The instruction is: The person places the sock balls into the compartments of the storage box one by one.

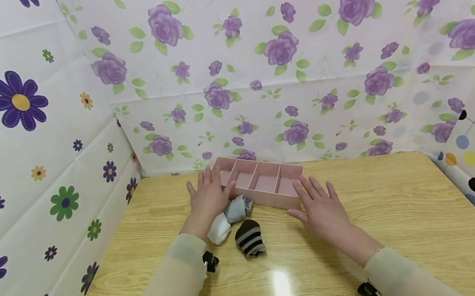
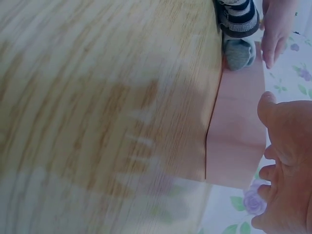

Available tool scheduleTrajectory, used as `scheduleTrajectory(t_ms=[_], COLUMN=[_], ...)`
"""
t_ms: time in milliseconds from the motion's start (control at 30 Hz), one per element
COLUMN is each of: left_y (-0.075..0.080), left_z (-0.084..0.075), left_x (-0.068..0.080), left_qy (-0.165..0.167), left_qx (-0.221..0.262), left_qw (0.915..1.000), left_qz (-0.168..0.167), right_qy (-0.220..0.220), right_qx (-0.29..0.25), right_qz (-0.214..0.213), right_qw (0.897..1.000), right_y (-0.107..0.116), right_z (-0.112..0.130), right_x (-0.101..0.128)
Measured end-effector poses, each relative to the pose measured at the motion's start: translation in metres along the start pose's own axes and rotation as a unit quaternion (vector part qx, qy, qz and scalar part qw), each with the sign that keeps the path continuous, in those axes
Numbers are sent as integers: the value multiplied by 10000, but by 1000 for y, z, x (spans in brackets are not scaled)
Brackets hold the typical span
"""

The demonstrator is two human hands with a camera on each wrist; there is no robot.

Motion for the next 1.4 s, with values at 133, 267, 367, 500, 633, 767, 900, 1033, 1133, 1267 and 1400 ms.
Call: scheduleTrajectory(t_ms=[133, 267, 367, 500, 633, 767, 900, 1033, 1133, 1267, 1400], left_y=[-1, 0, 0, 0, -1, 0, 1, 0, -2, -3, -1], left_z=[0, -1, -2, -2, -4, -5, -9, -13, -16, -21, -27], left_x=[-1, -2, -1, -2, -1, 1, 2, 2, 1, 1, 4], left_qy=[26, 20, 19, 19, -1, 14, 4, -60, -133, -226, -310], left_qx=[-7, 66, 109, 90, 99, 143, 154, 141, 66, -34, 4], left_qw=[10000, 10000, 9999, 9999, 10000, 9999, 9999, 9999, 9999, 9997, 9995], left_qz=[6, 22, 46, 53, 16, 22, 65, 54, 17, 9, 12], right_qy=[-24, -36, -39, -68, -131, -174, -195, -292, -365, -394, -396], right_qx=[22, 68, 95, 99, 80, 92, 41, -17, -55, -97, -101], right_qz=[71, 102, 119, 161, 188, 168, 165, 224, 249, 218, 154], right_qw=[10000, 9999, 9999, 9998, 9997, 9997, 9997, 9993, 9990, 9989, 9990], right_y=[-1, -1, -1, -1, -1, 1, 4, 4, 4, 7, 11], right_z=[-2, -4, -4, -5, -5, -6, -8, -14, -20, -24, -28], right_x=[0, 0, -1, -1, 0, 1, 2, 3, 4, 5, 8])
Point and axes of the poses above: each hand's wrist, its own x-axis away from the middle knuckle, its own y-axis out of the back of the hand, z = x × y, the point moved 6 cm from there along -x, towards the middle knuckle, and after that the axes turned 14 degrees about -x, right-handed, at the moved point
